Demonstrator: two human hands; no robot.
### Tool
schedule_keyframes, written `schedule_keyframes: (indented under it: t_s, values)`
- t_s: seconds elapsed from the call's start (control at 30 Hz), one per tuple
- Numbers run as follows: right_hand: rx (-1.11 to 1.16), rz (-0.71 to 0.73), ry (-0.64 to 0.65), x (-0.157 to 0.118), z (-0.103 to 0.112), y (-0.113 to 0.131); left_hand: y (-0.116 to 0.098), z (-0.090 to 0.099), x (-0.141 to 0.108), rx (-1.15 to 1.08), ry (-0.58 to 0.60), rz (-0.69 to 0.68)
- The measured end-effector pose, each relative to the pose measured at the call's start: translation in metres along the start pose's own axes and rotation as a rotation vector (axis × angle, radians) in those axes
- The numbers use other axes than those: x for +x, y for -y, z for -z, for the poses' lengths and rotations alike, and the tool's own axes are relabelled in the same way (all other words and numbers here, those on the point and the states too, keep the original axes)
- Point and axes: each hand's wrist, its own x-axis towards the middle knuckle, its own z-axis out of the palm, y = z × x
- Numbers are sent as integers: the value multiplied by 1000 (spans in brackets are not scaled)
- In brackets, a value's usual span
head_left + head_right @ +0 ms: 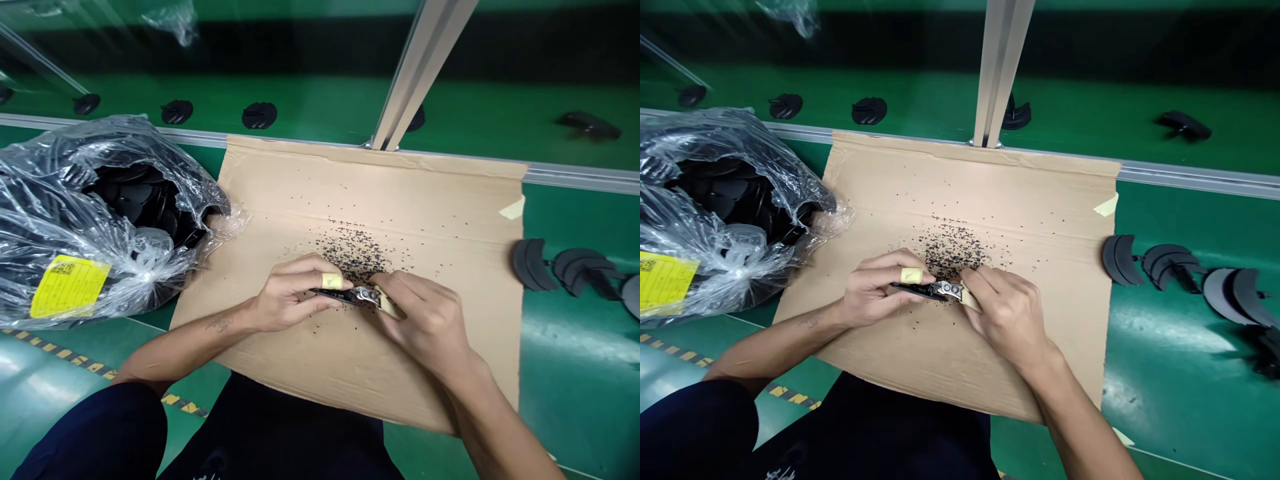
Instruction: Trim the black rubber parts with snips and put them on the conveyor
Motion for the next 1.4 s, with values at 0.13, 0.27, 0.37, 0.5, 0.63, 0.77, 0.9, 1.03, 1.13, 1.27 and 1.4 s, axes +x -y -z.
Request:
schedule_keyframes:
  t_s: [0.13,0.27,0.37,0.5,0.63,0.77,0.9,1.03,1.13,1.27,1.4]
  values:
    - [158,-26,0,-1,-1,0,-1,1,1,0,16,3]
    - [110,-60,-28,-3,-1,-2,-3,4,3,32,28,8]
    - [-78,-65,-15,-3,-1,-1,-5,4,3,77,74,-9]
    - [-210,-41,14,-2,-2,-2,-3,3,3,181,107,-37]
    - [-158,-132,29,-3,-2,-5,-1,5,4,222,47,-60]
    - [109,-248,20,1,0,-3,-1,6,5,227,14,-69]
    - [327,-315,36,6,2,7,-2,7,5,249,21,-77]
    - [412,-323,22,8,-1,13,-3,6,5,251,23,-81]
    - [431,-315,19,7,-4,13,-3,6,5,241,30,-93]
    - [456,-245,-12,5,-6,11,-4,5,4,197,56,-110]
    - [302,-44,-64,3,-5,9,0,5,2,292,74,-153]
